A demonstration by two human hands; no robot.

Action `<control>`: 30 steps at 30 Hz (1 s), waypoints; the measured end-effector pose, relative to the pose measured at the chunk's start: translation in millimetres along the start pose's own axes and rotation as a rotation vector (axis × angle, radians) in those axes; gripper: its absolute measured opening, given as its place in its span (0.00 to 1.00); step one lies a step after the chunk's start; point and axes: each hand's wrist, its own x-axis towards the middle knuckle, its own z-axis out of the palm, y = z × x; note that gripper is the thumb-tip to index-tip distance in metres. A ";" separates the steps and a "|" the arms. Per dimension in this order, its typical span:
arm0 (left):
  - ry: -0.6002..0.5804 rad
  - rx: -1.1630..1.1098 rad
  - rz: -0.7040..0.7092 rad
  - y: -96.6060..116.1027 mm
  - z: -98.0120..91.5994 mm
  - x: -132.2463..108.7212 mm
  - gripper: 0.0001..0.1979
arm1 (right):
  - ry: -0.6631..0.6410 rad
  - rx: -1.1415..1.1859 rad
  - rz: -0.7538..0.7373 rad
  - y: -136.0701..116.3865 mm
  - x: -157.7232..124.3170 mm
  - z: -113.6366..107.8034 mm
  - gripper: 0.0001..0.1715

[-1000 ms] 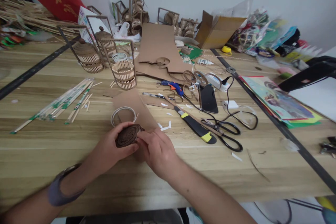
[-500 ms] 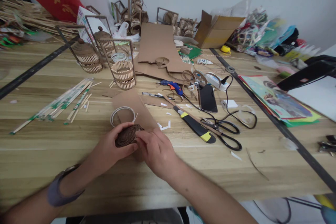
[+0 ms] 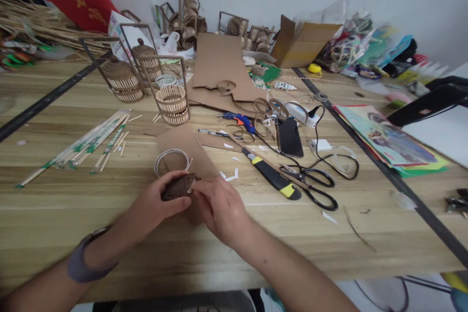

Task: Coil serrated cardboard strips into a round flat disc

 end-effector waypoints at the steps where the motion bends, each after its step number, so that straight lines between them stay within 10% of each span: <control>1: -0.002 -0.002 0.001 0.1 -0.4 0.2 0.33 | 0.004 0.016 -0.002 0.5 -0.6 -0.2 0.12; 30: 0.025 0.140 -0.021 2.9 2.2 -0.8 0.30 | -0.100 -0.043 -0.086 5.7 -3.5 2.8 0.08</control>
